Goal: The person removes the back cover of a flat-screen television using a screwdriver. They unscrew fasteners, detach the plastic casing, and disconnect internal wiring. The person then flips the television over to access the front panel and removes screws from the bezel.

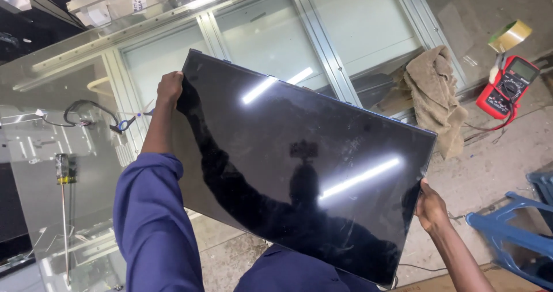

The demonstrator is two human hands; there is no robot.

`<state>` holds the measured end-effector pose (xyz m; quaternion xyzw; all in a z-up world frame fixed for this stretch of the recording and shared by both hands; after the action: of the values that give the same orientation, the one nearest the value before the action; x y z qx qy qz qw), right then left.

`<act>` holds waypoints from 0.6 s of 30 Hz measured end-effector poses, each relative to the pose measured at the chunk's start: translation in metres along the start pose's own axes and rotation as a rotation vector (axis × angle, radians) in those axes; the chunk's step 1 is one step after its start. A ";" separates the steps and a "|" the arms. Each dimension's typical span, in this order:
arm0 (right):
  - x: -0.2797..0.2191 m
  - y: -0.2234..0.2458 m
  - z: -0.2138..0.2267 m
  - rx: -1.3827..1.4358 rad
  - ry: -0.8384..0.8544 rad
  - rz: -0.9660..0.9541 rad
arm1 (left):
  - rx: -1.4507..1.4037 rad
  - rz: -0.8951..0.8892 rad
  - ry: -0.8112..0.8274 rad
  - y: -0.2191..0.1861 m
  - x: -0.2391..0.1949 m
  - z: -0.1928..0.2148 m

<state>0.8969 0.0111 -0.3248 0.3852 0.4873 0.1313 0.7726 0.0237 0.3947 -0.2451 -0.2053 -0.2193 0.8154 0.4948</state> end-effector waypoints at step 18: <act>-0.125 -0.068 -0.041 0.491 -0.023 -0.048 | -0.820 -0.143 0.498 -0.086 -0.554 0.117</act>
<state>0.7889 -0.0880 -0.3020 0.5514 0.5049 -0.0137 0.6640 0.2567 -0.0851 -0.0356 -0.5569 -0.4110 0.5518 0.4653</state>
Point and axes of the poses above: each hand's wrist, its own x-axis towards the middle knuckle, its own z-axis out of the back of the hand, y = z × x, the point moved 10 cm from there along x, towards the middle knuckle, and after that the axes turned 6 degrees about -y, right-handed, at the moved point
